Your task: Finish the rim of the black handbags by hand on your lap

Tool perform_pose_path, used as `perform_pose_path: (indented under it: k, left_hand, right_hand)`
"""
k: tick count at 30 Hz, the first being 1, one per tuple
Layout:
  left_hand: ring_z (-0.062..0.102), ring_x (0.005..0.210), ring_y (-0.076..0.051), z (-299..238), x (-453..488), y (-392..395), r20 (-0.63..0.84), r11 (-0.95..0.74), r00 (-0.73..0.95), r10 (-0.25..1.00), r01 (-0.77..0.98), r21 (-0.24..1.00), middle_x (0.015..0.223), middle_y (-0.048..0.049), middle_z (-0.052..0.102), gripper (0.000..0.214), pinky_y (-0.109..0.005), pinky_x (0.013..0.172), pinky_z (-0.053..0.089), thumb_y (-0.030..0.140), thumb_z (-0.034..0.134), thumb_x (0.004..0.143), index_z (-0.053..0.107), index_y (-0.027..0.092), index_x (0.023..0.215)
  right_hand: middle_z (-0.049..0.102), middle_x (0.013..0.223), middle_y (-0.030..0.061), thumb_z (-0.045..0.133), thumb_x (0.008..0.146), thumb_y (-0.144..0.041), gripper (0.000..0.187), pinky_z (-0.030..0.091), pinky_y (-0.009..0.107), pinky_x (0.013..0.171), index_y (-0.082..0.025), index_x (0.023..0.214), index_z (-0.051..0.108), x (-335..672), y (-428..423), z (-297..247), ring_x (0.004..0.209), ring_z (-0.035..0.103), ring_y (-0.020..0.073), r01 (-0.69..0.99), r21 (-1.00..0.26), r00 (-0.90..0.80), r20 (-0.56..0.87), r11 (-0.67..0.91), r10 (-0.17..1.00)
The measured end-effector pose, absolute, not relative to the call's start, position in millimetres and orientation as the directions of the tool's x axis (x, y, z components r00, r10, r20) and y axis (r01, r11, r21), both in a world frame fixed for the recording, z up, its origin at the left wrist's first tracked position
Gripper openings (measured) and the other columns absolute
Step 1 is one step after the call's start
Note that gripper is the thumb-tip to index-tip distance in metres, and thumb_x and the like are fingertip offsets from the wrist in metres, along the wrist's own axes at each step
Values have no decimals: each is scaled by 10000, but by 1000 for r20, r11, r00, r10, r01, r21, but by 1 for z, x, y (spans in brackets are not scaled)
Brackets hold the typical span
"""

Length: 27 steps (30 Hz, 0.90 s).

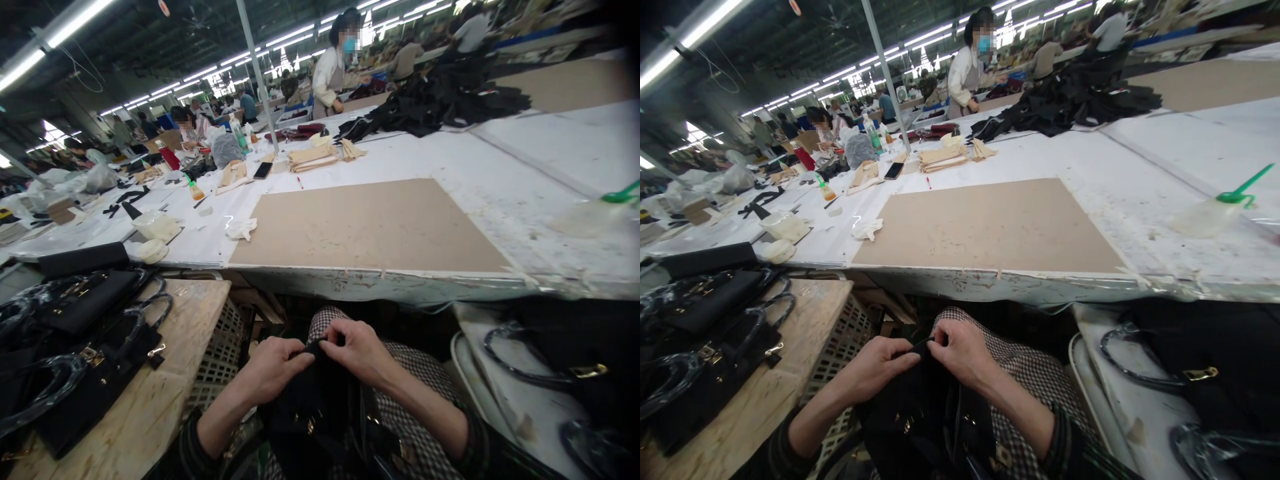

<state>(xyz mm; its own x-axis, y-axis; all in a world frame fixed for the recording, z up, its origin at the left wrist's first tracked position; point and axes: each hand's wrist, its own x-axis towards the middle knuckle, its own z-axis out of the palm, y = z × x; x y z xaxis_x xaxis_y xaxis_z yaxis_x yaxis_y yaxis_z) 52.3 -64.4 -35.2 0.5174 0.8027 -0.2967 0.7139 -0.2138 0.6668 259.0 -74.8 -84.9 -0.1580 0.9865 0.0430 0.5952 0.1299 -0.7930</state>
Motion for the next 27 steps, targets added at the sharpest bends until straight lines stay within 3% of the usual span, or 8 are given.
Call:
perform_pose_path:
  k: [3, 6, 10, 14, 17, 27]
  left_hand:
    - [561, 665, -164, -43, 61, -57, -235, -312, 567, 789, 701, 642, 697, -9, 627, 325, -232, 603, 343, 385, 488, 916, 674, 181, 744]
    - [538, 649, -145, -50, 62, -52, -237, -350, 589, 772, 706, 616, 668, 10, 585, 292, -227, 602, 326, 356, 504, 908, 635, 182, 714]
    - [425, 584, -106, -56, 56, -53, -283, -282, 552, 785, 724, 629, 590, 45, 436, 331, -225, 549, 259, 374, 524, 898, 525, 174, 633]
    - [344, 578, -98, -58, 50, -56, -329, -187, 510, 794, 721, 667, 585, 53, 360, 355, -233, 534, 226, 406, 525, 894, 480, 174, 629]
    - [310, 576, -95, -61, 48, -57, -348, -143, 490, 799, 718, 681, 587, 58, 324, 371, -241, 534, 214, 425, 519, 896, 445, 176, 630]
    - [330, 601, -98, -60, 53, -57, -353, -132, 516, 781, 688, 714, 607, 57, 343, 371, -243, 543, 220, 439, 517, 900, 454, 174, 648]
  right_hand:
    - [665, 659, 2, 640, 765, -217, 164, 405, 260, 593, -209, 611, 584, 258, -75, -87, 649, 595, 177, 598, -790, -160, 44, 132, 986]
    - [683, 699, 3, 656, 770, -203, 164, 411, 256, 607, -199, 619, 592, 261, -73, -90, 672, 604, 174, 582, -800, -185, 42, 144, 982]
    - [688, 715, -16, 713, 780, -208, 117, 436, 255, 650, -199, 684, 646, 270, -67, -89, 698, 619, 167, 532, -824, -280, 48, 197, 959]
    - [713, 949, 4, 733, 797, -178, 105, 455, 276, 843, -202, 721, 663, 287, -65, -86, 921, 643, 182, 403, -859, -399, 147, 317, 905]
    - [705, 1007, 12, 745, 781, -158, 135, 459, 279, 841, -193, 704, 640, 297, -67, -85, 944, 642, 186, 413, -855, -363, 162, 314, 918]
    - [714, 796, 9, 660, 786, -171, 136, 477, 272, 738, -193, 658, 618, 295, -75, -93, 767, 648, 183, 419, -902, -154, 39, 101, 987]
